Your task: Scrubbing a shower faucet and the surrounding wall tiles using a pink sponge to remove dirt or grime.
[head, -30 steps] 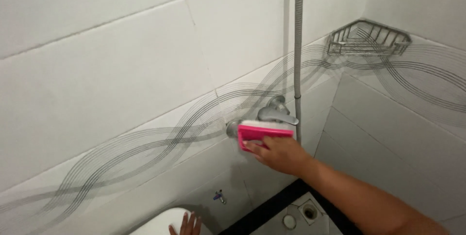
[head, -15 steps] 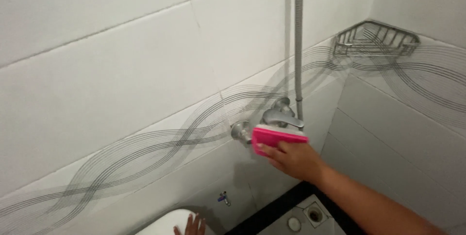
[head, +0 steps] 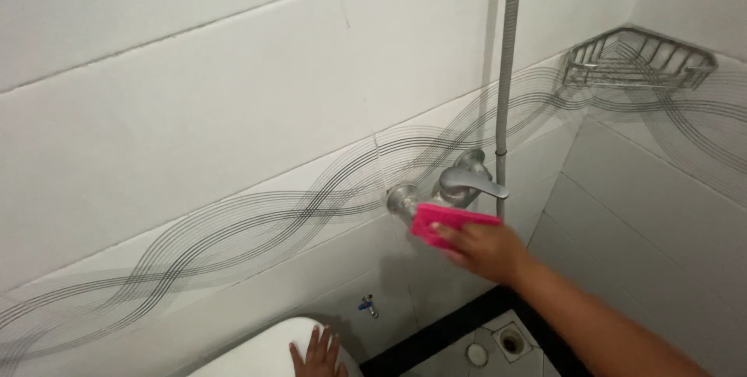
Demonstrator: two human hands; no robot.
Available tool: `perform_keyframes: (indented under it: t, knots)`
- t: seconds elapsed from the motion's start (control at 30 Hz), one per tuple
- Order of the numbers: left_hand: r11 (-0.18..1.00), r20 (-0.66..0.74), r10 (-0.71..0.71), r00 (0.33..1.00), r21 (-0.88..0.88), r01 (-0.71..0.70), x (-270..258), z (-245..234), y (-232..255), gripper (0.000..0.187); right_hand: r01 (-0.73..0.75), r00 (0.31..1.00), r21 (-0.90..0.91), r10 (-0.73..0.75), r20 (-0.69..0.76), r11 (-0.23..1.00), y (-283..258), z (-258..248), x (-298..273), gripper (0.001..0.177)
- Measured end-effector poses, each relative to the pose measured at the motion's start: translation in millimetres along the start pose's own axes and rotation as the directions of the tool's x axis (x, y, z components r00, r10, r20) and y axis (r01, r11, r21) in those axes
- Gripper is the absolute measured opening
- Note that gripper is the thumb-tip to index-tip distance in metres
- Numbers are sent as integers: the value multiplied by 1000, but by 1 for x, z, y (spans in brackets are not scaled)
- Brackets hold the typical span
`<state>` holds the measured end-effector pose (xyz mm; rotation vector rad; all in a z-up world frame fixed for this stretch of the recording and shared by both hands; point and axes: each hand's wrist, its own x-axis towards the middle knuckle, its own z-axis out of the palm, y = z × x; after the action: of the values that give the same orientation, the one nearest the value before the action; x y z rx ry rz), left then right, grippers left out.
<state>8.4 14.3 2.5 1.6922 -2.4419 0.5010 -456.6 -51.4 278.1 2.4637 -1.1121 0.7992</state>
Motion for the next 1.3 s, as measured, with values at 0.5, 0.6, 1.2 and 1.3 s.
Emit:
perform_keyframes:
  t: [0.5, 0.6, 1.2, 1.3]
  knots:
    - [997, -86, 15, 996, -69, -21, -1, -17, 2, 71, -56, 990, -2, 56, 132, 998, 33, 34, -26, 70]
    - [995, -78, 24, 997, -98, -32, 4, -29, 5, 83, -76, 997, -27, 76, -24, 997, 41, 23, -56, 67]
    - [986, 126, 23, 992, -168, -2, 8, -66, 9, 75, -274, 854, -29, 256, 453, 961, 50, 56, -50, 77]
    - [974, 229, -4, 973, -220, 56, 9, -86, 12, 64, -322, 854, 32, 275, 441, 946, 24, 65, -5, 69]
